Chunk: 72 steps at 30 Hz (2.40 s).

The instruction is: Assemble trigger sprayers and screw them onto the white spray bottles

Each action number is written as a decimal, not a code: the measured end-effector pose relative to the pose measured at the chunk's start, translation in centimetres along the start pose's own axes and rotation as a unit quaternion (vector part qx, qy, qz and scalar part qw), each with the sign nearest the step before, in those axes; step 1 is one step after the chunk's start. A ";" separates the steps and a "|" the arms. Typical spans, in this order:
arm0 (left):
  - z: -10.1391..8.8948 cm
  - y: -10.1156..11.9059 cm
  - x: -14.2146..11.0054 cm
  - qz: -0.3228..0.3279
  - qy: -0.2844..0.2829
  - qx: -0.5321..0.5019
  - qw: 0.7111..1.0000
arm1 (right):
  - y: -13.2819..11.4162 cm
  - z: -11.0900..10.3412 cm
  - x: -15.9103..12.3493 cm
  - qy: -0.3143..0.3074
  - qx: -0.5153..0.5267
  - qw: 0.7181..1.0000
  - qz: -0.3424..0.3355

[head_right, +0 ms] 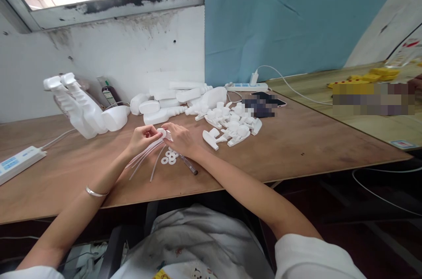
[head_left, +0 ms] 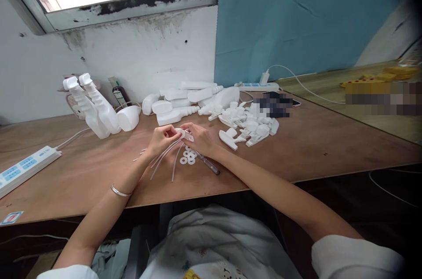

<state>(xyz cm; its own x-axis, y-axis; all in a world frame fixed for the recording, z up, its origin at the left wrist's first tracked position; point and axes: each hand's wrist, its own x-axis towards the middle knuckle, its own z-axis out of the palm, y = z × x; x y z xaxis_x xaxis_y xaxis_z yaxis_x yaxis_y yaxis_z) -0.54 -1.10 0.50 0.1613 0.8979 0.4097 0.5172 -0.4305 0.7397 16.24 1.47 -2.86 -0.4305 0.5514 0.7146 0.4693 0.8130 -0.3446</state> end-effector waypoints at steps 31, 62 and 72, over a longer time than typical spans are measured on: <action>-0.6 -1.7 0.2 0.287 -0.008 0.216 0.933 | -0.1 -0.3 0.1 0.001 0.105 0.992 -0.064; -0.6 -1.6 -0.1 0.375 0.053 0.208 0.902 | 1.6 -0.4 0.3 -0.003 -0.142 0.967 -0.210; -0.4 -1.2 -0.2 0.384 0.069 0.194 0.900 | 1.5 -0.7 0.3 0.004 -0.173 0.956 -0.235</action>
<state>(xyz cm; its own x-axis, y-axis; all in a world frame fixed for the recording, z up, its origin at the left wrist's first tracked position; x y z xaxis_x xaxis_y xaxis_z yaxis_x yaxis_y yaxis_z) -1.57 -0.76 -0.24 0.5042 0.3185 0.8027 0.5573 -0.8300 -0.0208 17.33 2.72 -2.77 -0.6513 0.1369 0.7464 0.4524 0.8597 0.2371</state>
